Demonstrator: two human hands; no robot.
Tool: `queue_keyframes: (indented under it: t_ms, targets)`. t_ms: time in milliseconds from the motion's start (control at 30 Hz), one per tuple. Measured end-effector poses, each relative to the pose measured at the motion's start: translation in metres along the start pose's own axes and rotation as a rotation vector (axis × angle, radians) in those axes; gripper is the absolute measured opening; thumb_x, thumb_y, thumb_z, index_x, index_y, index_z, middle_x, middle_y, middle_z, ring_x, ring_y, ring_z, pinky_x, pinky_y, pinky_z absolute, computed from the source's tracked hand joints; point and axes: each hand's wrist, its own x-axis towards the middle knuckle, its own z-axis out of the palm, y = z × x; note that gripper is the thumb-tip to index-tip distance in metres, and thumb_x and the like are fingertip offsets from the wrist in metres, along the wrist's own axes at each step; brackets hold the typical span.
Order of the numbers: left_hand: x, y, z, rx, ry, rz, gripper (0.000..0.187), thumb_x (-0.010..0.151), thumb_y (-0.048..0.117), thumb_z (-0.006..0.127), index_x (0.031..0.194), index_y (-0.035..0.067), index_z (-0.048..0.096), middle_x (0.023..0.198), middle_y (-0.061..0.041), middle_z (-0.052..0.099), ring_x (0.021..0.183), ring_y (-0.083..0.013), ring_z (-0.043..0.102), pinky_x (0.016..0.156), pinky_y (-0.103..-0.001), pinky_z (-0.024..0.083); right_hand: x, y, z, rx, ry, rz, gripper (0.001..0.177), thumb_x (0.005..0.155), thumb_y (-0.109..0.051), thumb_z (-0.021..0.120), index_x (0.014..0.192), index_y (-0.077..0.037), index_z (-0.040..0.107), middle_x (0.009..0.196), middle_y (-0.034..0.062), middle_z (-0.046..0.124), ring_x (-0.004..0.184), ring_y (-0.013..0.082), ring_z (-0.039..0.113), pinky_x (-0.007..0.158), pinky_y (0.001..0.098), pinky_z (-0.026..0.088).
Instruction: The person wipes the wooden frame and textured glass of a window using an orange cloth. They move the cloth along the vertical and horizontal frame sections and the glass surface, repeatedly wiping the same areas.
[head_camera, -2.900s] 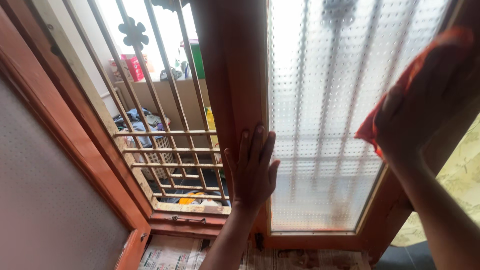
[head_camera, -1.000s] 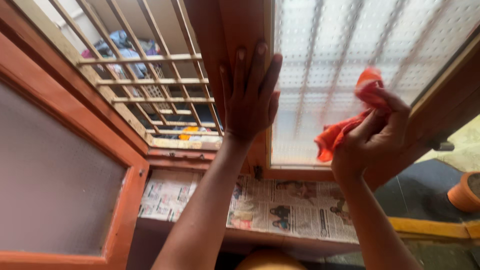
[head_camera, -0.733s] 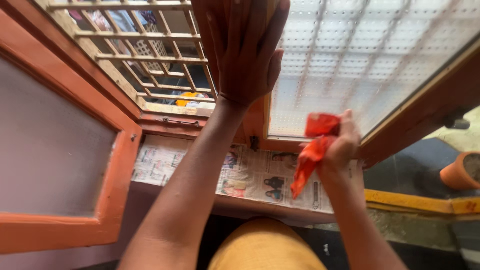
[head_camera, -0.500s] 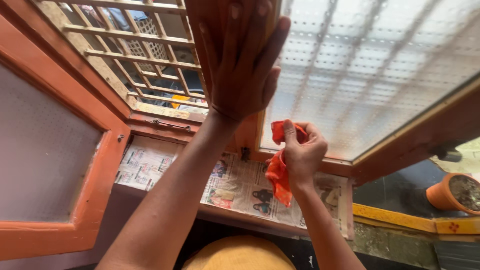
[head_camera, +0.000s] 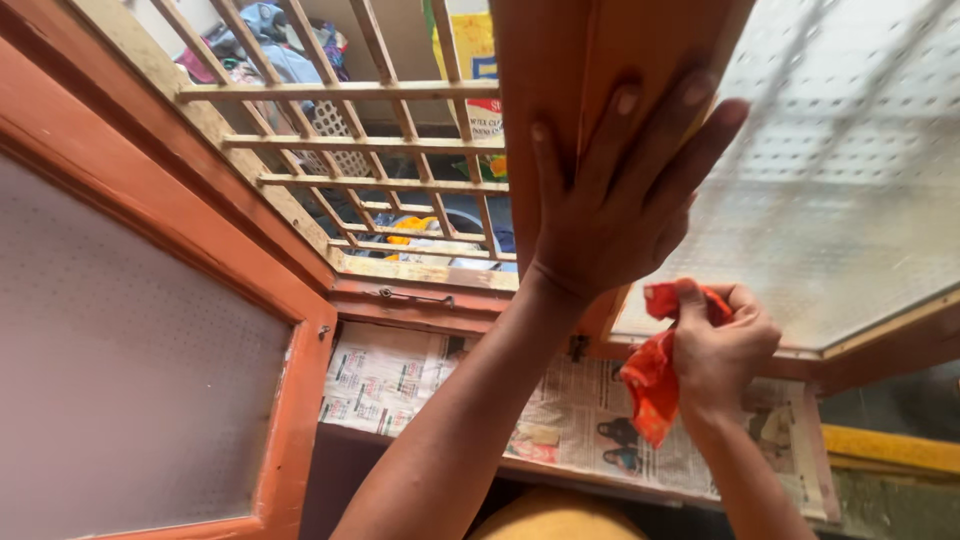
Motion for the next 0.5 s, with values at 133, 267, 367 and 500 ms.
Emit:
queue_keyframes:
  t_ms: [133,267,367,500]
  targets:
    - [-0.003,0.0,0.011,-0.039,0.071,0.013,0.064,0.104,0.012,0.046,0.165,0.031,0.039,0.17,0.001,0.032,0.159,-0.029,0.019,0.122,-0.071,-0.005,-0.004,0.005,0.009,0.008,0.026,-0.07,0.023,0.102,-0.014,0.074,0.089,0.001,0.062,0.079,0.0074,0.073,0.068,0.0093,0.066,0.064,0.0243,0.053]
    - [0.001,-0.004,0.009,-0.043,0.077,0.024,0.07,0.101,0.008,0.043,0.167,0.029,0.037,0.172,0.001,0.031,0.16,-0.0286,0.018,0.123,-0.07,-0.005,-0.004,0.004,0.014,-0.063,0.085,-0.133,0.022,0.103,-0.012,0.074,0.09,0.001,0.061,0.08,0.0075,0.069,0.069,0.0099,0.064,0.065,0.0249,0.053]
    - [-0.001,-0.005,0.006,-0.071,0.054,0.042,0.07,0.101,0.009,0.044,0.168,0.03,0.038,0.17,0.001,0.032,0.158,-0.028,0.02,0.121,-0.071,-0.002,-0.005,0.003,0.011,-0.031,0.047,-0.046,0.023,0.104,-0.016,0.071,0.089,-0.001,0.061,0.079,0.0053,0.069,0.067,0.0096,0.062,0.062,0.0251,0.053]
    - [-0.007,-0.004,0.009,-0.088,0.023,0.063,0.063,0.106,0.015,0.044,0.167,0.029,0.031,0.172,0.002,0.025,0.16,-0.0279,0.019,0.118,-0.076,-0.002,-0.016,0.004,0.009,-0.18,-0.053,-0.114,0.023,0.095,-0.019,0.081,0.096,0.001,0.07,0.085,0.0104,0.074,0.07,0.0113,0.065,0.062,0.0265,0.053]
